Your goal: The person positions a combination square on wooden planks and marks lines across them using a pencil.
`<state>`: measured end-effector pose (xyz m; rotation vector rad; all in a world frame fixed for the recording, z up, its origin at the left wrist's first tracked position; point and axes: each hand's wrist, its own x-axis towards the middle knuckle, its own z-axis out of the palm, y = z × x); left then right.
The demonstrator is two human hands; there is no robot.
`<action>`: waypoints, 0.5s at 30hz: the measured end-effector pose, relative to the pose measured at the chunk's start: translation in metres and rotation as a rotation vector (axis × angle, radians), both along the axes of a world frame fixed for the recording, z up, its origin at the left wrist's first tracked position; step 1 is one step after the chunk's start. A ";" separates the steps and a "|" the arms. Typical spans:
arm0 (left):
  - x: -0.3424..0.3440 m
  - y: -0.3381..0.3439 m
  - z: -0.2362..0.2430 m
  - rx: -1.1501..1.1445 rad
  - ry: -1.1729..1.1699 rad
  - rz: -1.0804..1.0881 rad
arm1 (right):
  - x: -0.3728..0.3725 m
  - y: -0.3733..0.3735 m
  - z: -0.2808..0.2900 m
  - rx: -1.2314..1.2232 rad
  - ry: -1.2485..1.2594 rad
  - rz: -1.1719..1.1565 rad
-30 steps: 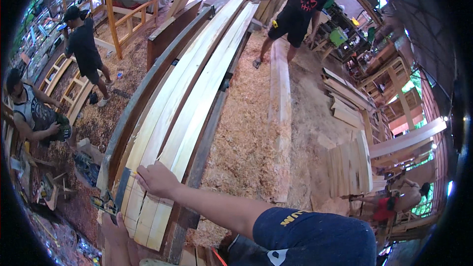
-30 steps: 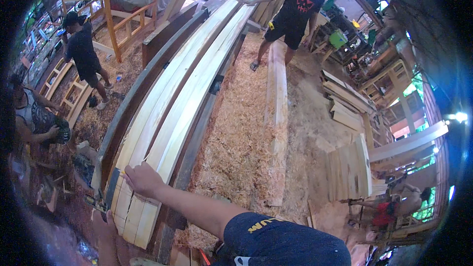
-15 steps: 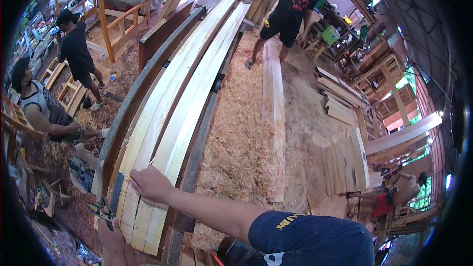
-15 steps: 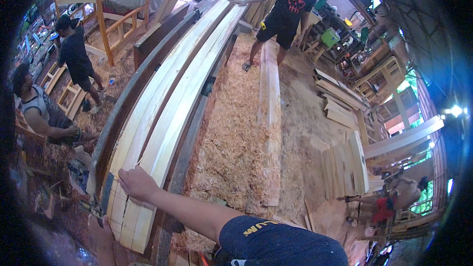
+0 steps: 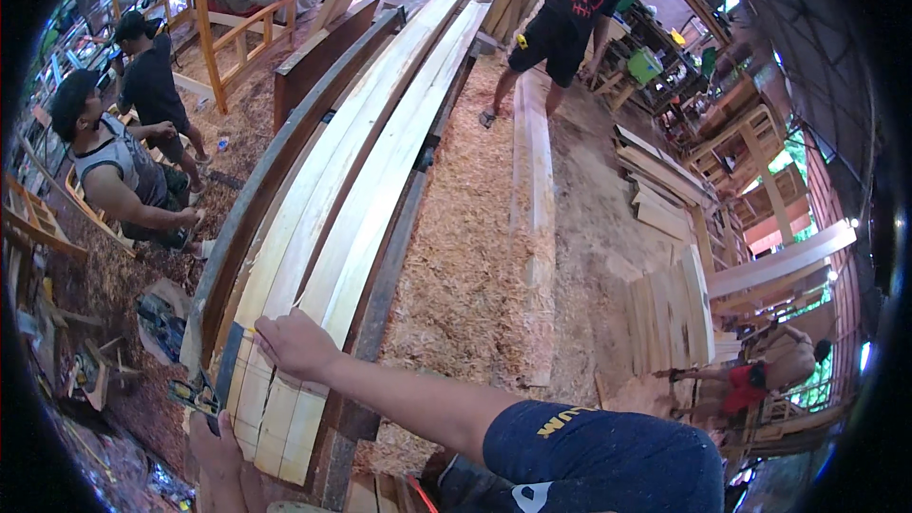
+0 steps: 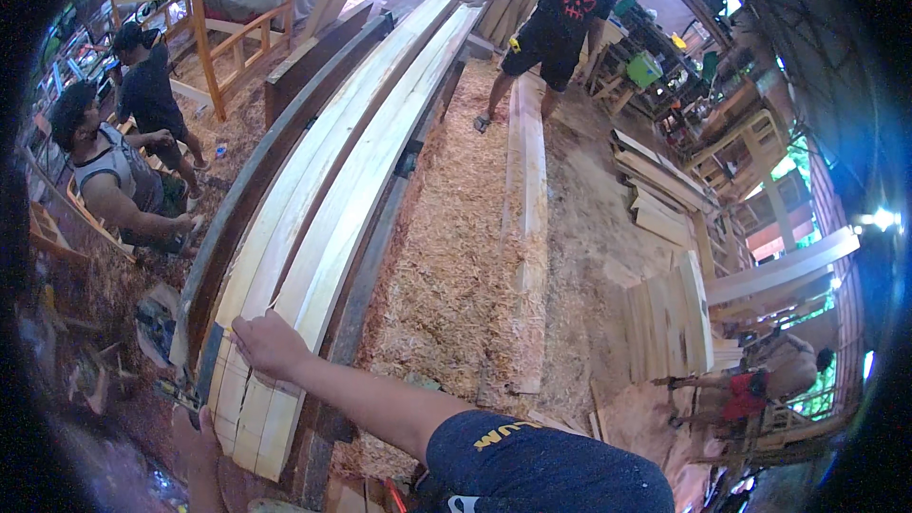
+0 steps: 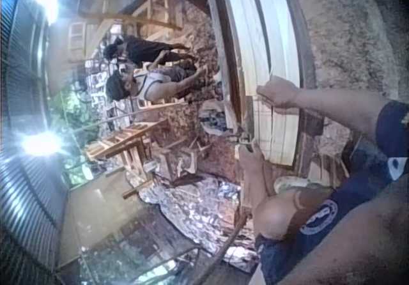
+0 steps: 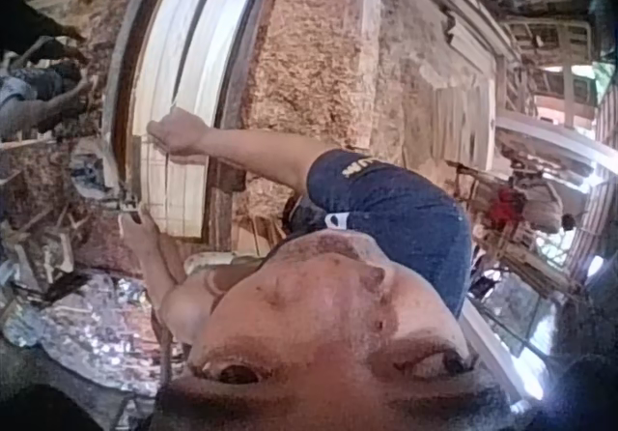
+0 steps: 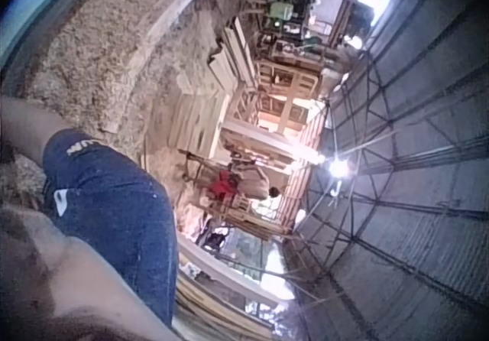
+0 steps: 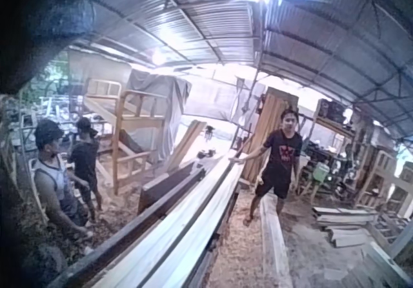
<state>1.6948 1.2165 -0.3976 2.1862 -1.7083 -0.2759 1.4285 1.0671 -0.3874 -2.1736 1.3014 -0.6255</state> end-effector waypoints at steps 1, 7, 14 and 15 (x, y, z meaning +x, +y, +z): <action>0.000 -0.001 0.000 -0.031 -0.007 -0.026 | 0.000 0.000 -0.001 0.002 0.002 0.002; -0.005 -0.003 0.008 0.018 0.066 -0.016 | 0.000 0.001 -0.001 -0.041 0.018 -0.010; -0.005 -0.003 0.003 -0.023 0.032 -0.033 | -0.002 0.000 -0.003 -0.026 -0.017 0.000; -0.003 -0.003 0.000 -0.028 0.015 -0.013 | -0.001 0.000 -0.003 -0.010 -0.006 -0.001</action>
